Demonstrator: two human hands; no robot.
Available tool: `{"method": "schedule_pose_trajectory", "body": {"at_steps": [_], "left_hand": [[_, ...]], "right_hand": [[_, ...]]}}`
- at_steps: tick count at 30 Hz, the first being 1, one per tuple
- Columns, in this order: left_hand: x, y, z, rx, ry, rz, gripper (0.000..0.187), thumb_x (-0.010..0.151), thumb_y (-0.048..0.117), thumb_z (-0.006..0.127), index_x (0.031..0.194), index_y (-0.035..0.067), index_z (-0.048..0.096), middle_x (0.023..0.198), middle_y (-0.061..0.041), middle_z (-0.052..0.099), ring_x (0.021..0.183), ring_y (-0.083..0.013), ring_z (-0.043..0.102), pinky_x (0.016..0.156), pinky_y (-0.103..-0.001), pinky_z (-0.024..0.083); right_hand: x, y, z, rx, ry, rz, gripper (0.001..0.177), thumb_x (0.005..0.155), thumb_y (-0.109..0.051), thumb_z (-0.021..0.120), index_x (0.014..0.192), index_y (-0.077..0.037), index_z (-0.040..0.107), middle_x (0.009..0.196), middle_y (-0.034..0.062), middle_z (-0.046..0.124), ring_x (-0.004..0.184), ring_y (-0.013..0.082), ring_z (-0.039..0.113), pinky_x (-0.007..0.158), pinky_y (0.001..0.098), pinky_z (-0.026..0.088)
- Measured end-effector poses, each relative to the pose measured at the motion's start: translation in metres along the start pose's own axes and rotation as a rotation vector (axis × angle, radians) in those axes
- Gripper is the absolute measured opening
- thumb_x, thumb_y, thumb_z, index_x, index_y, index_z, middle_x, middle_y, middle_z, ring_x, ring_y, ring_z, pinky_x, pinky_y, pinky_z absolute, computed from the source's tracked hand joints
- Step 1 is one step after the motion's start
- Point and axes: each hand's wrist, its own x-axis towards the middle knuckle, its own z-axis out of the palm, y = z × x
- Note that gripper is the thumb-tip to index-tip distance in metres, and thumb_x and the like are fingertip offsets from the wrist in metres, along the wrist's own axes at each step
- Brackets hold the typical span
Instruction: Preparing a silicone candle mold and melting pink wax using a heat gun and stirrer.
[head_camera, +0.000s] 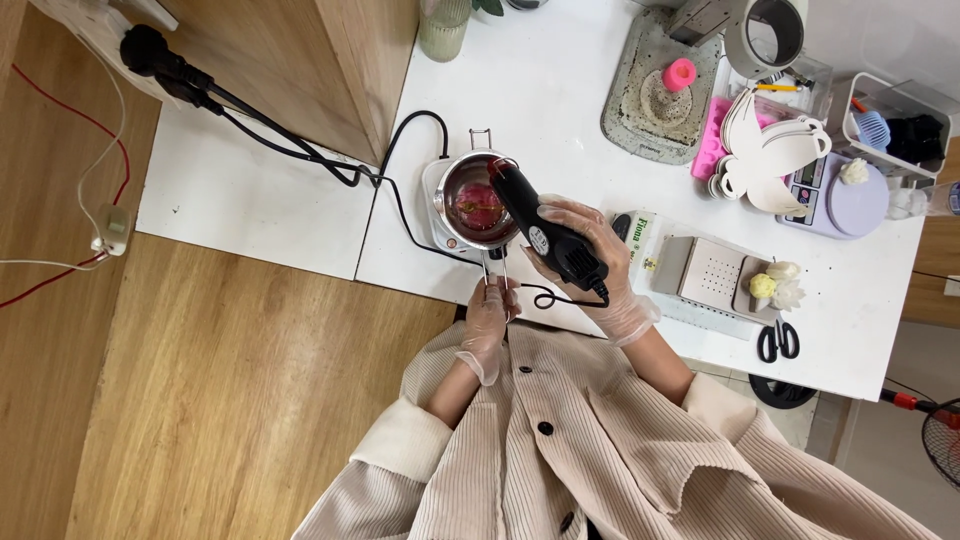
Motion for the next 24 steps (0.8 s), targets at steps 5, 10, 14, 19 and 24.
{"method": "schedule_pose_trajectory", "body": {"at_steps": [5, 10, 14, 19, 24], "left_hand": [[-0.005, 0.009, 0.005, 0.008, 0.006, 0.003, 0.04, 0.112, 0.029, 0.035, 0.098, 0.002, 0.06, 0.068, 0.0, 0.052, 0.055, -0.0104, 0.047, 0.051, -0.026, 0.041], [-0.003, 0.007, 0.004, 0.027, 0.004, -0.007, 0.042, 0.112, 0.032, 0.034, 0.097, 0.003, 0.06, 0.067, 0.0, 0.052, 0.054, -0.0111, 0.048, 0.051, -0.026, 0.041], [0.005, -0.007, -0.002, -0.011, -0.017, 0.005, 0.042, 0.112, 0.031, 0.033, 0.097, 0.003, 0.059, 0.067, -0.001, 0.052, 0.055, -0.0114, 0.049, 0.051, -0.026, 0.041], [-0.01, 0.017, 0.009, 0.018, 0.002, 0.009, 0.038, 0.112, 0.029, 0.036, 0.1, 0.001, 0.059, 0.07, -0.004, 0.058, 0.059, -0.0127, 0.057, 0.055, -0.026, 0.044], [-0.013, 0.006, 0.006, 0.166, 0.083, 0.113, 0.026, 0.106, 0.024, 0.045, 0.114, 0.0, 0.053, 0.086, -0.007, 0.066, 0.074, -0.0132, 0.066, 0.064, -0.027, 0.051]], "right_hand": [[-0.001, 0.003, 0.001, -0.036, -0.01, -0.008, 0.052, 0.081, -0.008, 0.091, 0.125, -0.006, 0.062, 0.131, 0.0116, 0.069, 0.123, 0.0255, 0.068, 0.105, 0.0356, 0.056], [0.001, 0.003, 0.001, -0.037, -0.014, -0.003, 0.051, 0.081, -0.009, 0.091, 0.124, -0.005, 0.062, 0.131, 0.0117, 0.069, 0.121, 0.0252, 0.068, 0.103, 0.0351, 0.057], [0.001, 0.001, 0.0, -0.033, -0.02, 0.004, 0.051, 0.081, -0.008, 0.09, 0.124, -0.005, 0.063, 0.131, 0.0119, 0.069, 0.122, 0.0256, 0.068, 0.104, 0.0355, 0.057], [0.001, 0.002, -0.001, -0.032, -0.018, -0.002, 0.051, 0.081, -0.008, 0.091, 0.124, -0.005, 0.063, 0.131, 0.0123, 0.069, 0.121, 0.0257, 0.068, 0.103, 0.0349, 0.057], [0.002, 0.001, -0.006, 0.021, 0.029, 0.006, 0.051, 0.081, -0.007, 0.091, 0.123, -0.005, 0.062, 0.13, 0.0133, 0.069, 0.123, 0.0258, 0.068, 0.107, 0.0366, 0.056]]}}
